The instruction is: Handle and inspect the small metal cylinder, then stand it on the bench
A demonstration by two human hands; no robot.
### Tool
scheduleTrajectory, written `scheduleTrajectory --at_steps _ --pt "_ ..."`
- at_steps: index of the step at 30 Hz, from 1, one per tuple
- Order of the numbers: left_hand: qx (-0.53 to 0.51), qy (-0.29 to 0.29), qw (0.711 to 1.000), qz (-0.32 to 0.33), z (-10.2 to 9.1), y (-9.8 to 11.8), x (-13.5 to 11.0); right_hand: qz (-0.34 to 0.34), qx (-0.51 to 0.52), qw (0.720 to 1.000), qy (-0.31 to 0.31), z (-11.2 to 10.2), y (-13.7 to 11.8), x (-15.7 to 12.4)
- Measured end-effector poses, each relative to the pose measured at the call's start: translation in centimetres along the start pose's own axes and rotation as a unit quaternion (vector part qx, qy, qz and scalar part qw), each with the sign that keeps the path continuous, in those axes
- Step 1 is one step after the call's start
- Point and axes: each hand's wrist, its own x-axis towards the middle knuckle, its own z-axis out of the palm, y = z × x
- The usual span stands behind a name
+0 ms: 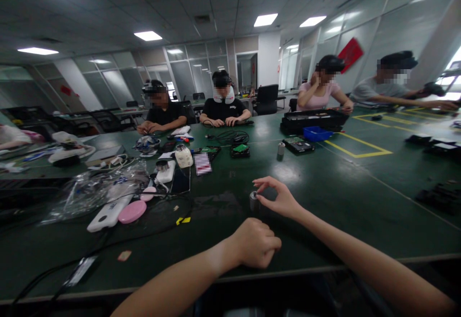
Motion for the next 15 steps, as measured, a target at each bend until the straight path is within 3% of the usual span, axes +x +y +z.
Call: scheduleTrajectory --at_steps 15 --pt "0.002 0.007 1.000 0.001 0.11 0.08 0.06 0.021 0.036 0.999 -0.005 0.43 0.98 -0.17"
